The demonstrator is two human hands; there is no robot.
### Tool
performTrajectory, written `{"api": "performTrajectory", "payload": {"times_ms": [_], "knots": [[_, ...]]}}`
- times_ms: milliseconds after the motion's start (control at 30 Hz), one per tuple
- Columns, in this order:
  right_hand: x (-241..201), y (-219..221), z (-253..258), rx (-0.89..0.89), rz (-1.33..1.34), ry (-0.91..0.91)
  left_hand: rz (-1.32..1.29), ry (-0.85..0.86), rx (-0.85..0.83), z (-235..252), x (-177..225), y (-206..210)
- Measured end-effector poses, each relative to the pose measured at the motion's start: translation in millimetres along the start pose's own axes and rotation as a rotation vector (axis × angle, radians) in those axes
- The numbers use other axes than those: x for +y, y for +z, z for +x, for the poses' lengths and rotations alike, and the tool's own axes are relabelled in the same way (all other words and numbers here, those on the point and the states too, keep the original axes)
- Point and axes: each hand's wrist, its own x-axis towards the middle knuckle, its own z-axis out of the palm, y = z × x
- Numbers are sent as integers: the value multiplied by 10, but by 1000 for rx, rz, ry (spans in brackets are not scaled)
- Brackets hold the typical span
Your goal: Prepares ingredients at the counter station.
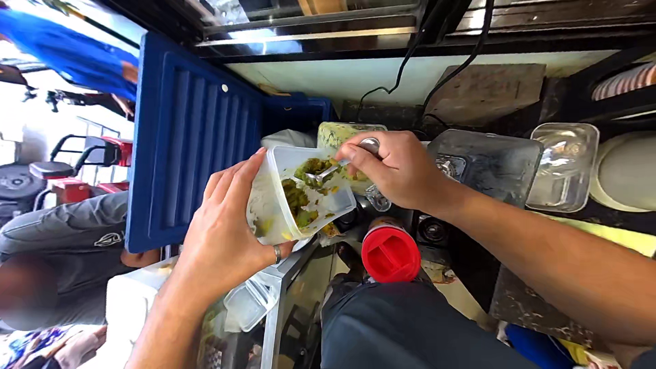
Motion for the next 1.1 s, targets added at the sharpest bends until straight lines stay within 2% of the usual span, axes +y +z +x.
{"api": "performTrajectory", "payload": {"times_ms": [167,400,500,633,733,867,967,1100], "knots": [[34,-373,-21,-16,14,35,47,0,-12,35,6,-7],[-16,-701,-30,94,119,-2,24,32,43,-69,-91,81],[-161,-539,-65,63,188,38,6,104,122,-214,-132,196],[-160,-83,-148,-43,193,135,24,139,177,-285,-135,301],[-6,203,-191,-149,133,83,20,133,176,-294,-133,296],[130,30,-162,-110,-2,-23,-11,98,149,-279,-170,258],[34,-137,-135,-26,26,-39,-31,67,134,-262,-165,234],[98,96,-194,-105,49,-105,-39,70,119,-191,-95,185]]}}
